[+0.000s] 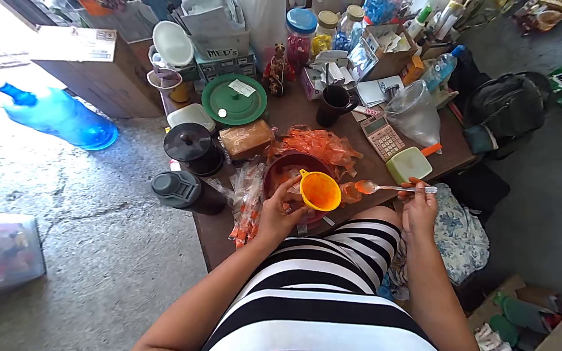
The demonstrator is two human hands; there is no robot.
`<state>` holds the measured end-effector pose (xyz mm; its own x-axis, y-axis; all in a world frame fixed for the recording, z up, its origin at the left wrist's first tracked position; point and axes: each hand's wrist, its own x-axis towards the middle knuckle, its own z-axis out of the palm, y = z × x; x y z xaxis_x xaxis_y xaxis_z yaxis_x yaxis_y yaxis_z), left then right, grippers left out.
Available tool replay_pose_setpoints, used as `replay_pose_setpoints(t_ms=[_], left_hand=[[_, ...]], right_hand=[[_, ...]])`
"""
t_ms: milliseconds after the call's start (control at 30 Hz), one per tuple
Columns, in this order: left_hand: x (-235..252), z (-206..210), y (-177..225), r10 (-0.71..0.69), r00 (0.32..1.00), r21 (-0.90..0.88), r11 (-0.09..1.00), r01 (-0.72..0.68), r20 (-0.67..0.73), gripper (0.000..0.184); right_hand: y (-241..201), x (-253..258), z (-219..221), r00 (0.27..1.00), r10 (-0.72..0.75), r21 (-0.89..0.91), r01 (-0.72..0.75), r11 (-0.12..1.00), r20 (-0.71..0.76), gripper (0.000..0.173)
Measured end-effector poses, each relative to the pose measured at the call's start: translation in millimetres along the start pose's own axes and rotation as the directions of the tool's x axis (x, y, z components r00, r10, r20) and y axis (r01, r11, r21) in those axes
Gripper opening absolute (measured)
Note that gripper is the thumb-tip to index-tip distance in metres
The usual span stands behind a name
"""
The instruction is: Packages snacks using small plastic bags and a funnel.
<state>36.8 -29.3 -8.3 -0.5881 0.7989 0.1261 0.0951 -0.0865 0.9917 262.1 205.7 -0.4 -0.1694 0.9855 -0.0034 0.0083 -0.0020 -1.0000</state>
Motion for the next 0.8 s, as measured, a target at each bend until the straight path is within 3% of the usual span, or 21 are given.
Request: replay_pose_setpoints(t_ms=[167,233,367,533,800], left_hand=[[-0.6,2.5,-1.5,0.037,0.999,0.005,0.999,-0.037,0.018,0.063],[-0.8,3.5,-0.3,0.039,0.999,-0.001,0.999,-0.039,0.019,0.063],[-2.4,4.9,2.0,0.07,0.997,-0.031,0.997,-0.069,0.026,0.064],[-5.1,3.0,4.1,0.113,0.993,-0.059,0.992,-0.11,0.044,0.063],[-6.2,1.8,5.0,0.135,0.99,-0.042,0.99,-0.133,0.051,0.063]], right_hand=[[-55.8,-27.0,12.8,0.956,-0.263,0.178,0.238,0.955,0.13,0.027],[-79.1,-44.0,20.6,0.864,-0.447,0.231,0.397,0.888,0.233,0.024],[-110.4,-77.6,34.4,0.589,-0.68,0.172,0.688,0.706,0.436,0.028],[-94.6,-91.4,45.8,0.315,-0.708,0.146,0.849,0.508,0.632,0.024],[-98.9,-103.2,41.5,0.186,-0.741,0.11,0.937,0.33,0.646,0.015]])
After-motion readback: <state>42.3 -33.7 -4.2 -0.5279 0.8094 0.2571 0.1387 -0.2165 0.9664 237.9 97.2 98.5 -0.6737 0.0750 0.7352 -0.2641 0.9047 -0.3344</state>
